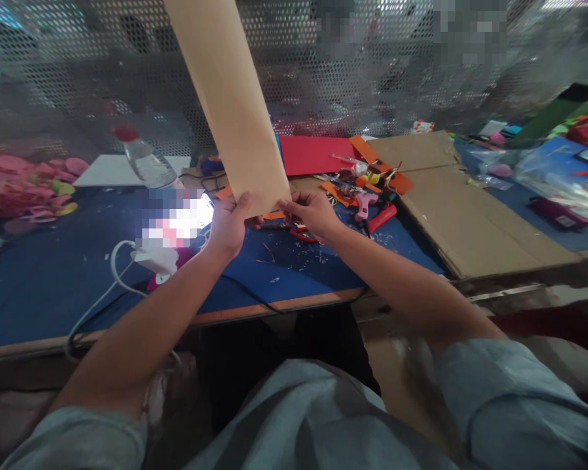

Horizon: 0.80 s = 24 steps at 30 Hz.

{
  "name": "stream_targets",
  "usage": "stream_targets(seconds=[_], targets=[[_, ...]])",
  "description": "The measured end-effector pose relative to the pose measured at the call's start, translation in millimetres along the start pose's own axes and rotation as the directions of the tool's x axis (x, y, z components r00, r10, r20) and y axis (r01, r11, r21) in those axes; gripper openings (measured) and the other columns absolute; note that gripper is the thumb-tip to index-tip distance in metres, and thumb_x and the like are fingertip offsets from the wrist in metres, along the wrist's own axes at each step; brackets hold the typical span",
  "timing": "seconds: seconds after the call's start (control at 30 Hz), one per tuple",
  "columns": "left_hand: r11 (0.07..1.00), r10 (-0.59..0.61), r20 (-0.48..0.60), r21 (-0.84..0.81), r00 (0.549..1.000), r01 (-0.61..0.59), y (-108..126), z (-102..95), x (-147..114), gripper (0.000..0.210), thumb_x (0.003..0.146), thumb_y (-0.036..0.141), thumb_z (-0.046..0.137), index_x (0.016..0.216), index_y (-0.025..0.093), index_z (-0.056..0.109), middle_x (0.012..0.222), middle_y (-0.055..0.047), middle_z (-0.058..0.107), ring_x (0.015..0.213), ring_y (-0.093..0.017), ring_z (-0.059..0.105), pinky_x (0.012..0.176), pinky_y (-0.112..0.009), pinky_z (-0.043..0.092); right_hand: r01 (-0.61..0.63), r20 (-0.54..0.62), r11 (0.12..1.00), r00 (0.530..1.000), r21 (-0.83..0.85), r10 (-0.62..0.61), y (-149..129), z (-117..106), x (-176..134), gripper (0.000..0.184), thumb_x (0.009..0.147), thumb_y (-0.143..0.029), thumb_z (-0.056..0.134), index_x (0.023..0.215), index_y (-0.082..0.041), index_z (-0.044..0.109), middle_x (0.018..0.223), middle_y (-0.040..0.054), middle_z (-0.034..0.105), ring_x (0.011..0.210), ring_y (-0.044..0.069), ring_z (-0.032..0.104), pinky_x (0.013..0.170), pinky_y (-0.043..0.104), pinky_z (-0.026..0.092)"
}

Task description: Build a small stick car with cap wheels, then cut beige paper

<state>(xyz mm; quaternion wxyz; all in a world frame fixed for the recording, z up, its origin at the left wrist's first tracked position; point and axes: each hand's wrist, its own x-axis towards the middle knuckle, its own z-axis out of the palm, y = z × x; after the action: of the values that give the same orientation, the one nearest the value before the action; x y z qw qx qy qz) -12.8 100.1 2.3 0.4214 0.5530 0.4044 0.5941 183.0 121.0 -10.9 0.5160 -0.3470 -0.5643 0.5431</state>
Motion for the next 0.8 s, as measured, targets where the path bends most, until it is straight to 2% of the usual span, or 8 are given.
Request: stream_targets(seconds=[0.13, 0.37, 0.53, 0.8], targets=[[0.997, 0.006, 0.025, -0.072, 1.000, -0.004, 2.4, 0.7, 0.4, 0.042, 0.090, 0.064, 0.071, 0.090, 0.021, 0.067, 0.082, -0.008, 0.073, 0.073, -0.022, 0.075, 0.053, -0.029, 0.058, 0.021, -0.009, 0.999, 1.000, 0.036, -0.021, 1.8, -2.8, 3.8, 0.047, 0.079, -0.060, 0.090, 0.074, -0.023, 0.062, 0.068, -0.0012, 0.065, 0.057, 0.012, 0.061, 0.058, 0.032, 0.057], [0.997, 0.011, 0.006, -0.073, 1.000, -0.010, 3.8, 1.2, 0.8, 0.044, 0.088, 0.065, 0.074, 0.094, 0.022, 0.069, 0.087, -0.008, 0.076, 0.078, -0.023, 0.077, 0.056, -0.029, 0.060, 0.042, -0.036, 0.998, 0.999, 0.039, -0.040, 4.0, -6.4, 6.1, 0.041, 0.080, -0.055, 0.090, 0.074, -0.024, 0.064, 0.068, -0.0007, 0.065, 0.060, 0.013, 0.060, 0.058, 0.032, 0.056], [0.998, 0.025, 0.009, -0.054, 1.000, -0.024, 1.5, 0.0, 1.9, 0.042, 0.089, 0.063, 0.074, 0.094, 0.022, 0.069, 0.086, -0.008, 0.075, 0.078, -0.021, 0.078, 0.058, -0.028, 0.062, 0.028, -0.059, 1.000, 0.998, 0.004, -0.028, 3.5, -6.7, 6.4, 0.039, 0.085, -0.053, 0.087, 0.075, -0.022, 0.066, 0.071, 0.0010, 0.068, 0.060, 0.013, 0.061, 0.060, 0.032, 0.056], [0.985, 0.060, -0.007, -0.163, 0.998, -0.060, -5.5, 0.0, 5.9, 0.040, 0.088, 0.059, 0.079, 0.091, 0.020, 0.072, 0.078, -0.005, 0.074, 0.069, -0.019, 0.076, 0.060, -0.028, 0.064, 0.022, -0.083, 1.000, 0.996, 0.019, -0.021, -2.6, -3.3, 4.6, 0.040, 0.084, -0.052, 0.088, 0.074, -0.021, 0.066, 0.066, -0.0016, 0.066, 0.057, 0.010, 0.060, 0.057, 0.026, 0.054]])
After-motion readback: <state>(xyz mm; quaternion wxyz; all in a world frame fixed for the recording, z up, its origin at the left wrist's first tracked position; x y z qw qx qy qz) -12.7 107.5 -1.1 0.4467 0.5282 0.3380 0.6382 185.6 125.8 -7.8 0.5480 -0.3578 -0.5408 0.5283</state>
